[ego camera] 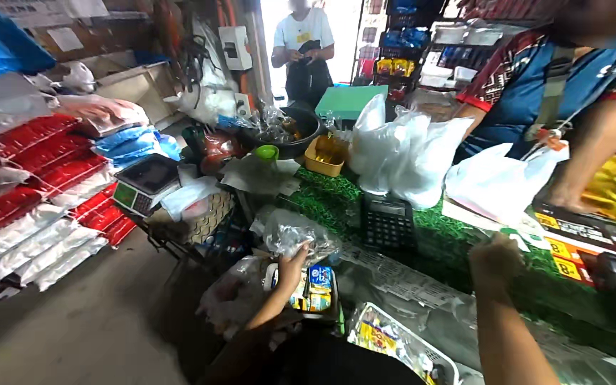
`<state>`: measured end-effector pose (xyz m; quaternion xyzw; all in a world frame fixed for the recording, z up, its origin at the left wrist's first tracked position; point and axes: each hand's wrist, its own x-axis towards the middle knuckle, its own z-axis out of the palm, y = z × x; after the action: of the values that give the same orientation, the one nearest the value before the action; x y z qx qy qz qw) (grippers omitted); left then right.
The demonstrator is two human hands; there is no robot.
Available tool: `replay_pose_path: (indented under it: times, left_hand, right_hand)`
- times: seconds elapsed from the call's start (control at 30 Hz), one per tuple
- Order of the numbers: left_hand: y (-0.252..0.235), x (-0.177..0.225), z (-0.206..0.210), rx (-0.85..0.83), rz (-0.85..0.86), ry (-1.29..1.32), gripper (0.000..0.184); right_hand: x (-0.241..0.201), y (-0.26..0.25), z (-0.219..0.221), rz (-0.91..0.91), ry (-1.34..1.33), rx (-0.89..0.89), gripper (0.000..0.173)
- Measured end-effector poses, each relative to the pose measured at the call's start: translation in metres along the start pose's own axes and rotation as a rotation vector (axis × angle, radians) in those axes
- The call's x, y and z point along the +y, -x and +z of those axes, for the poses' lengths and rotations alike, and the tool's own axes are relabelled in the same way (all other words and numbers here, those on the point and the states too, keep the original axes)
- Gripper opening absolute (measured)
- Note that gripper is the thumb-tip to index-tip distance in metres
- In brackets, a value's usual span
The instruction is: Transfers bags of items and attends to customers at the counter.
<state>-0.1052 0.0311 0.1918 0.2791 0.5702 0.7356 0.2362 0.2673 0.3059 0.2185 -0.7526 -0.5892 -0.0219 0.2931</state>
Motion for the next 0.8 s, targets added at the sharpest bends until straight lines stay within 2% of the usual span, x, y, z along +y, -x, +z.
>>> replay_pose_path:
  times: [0.1, 0.27, 0.33, 0.4, 0.47, 0.53, 0.57, 0.67, 0.8]
  left_hand:
    - [-0.045, 0.019, -0.003, -0.181, 0.077, -0.013, 0.023]
    - [-0.114, 0.030, 0.016, -0.328, 0.188, -0.048, 0.042]
    - [-0.137, 0.031, 0.028, -0.358, 0.175, -0.085, 0.040]
    - [-0.155, 0.039, 0.044, -0.392, 0.076, -0.131, 0.039]
    - [-0.174, 0.027, 0.058, -0.439, 0.103, -0.223, 0.040]
    - [-0.195, -0.009, 0.072, -0.425, 0.252, -0.292, 0.043]
    - [-0.201, -0.021, 0.076, -0.419, 0.265, -0.398, 0.048]
    - [-0.202, -0.026, 0.088, -0.336, 0.318, -0.726, 0.048]
    - [-0.190, -0.051, 0.090, -0.094, 0.631, -0.619, 0.039]
  right_hand:
    - [-0.004, 0.004, -0.005, 0.002, -0.031, 0.011, 0.042]
    - [-0.008, 0.015, -0.003, 0.046, -0.007, 0.010, 0.039]
    - [-0.011, 0.022, -0.002, 0.074, -0.029, -0.003, 0.042]
    - [-0.010, 0.026, 0.001, 0.080, -0.054, 0.017, 0.044]
    - [-0.010, 0.028, 0.002, 0.096, -0.056, 0.023, 0.044]
    - [-0.013, 0.028, 0.001, 0.133, -0.063, 0.018, 0.044]
    - [-0.015, 0.028, 0.001, 0.149, -0.068, 0.019, 0.044]
    - [-0.017, 0.023, 0.002, 0.192, -0.094, 0.052, 0.044]
    - [-0.010, 0.018, 0.011, 0.221, -0.086, 0.083, 0.044]
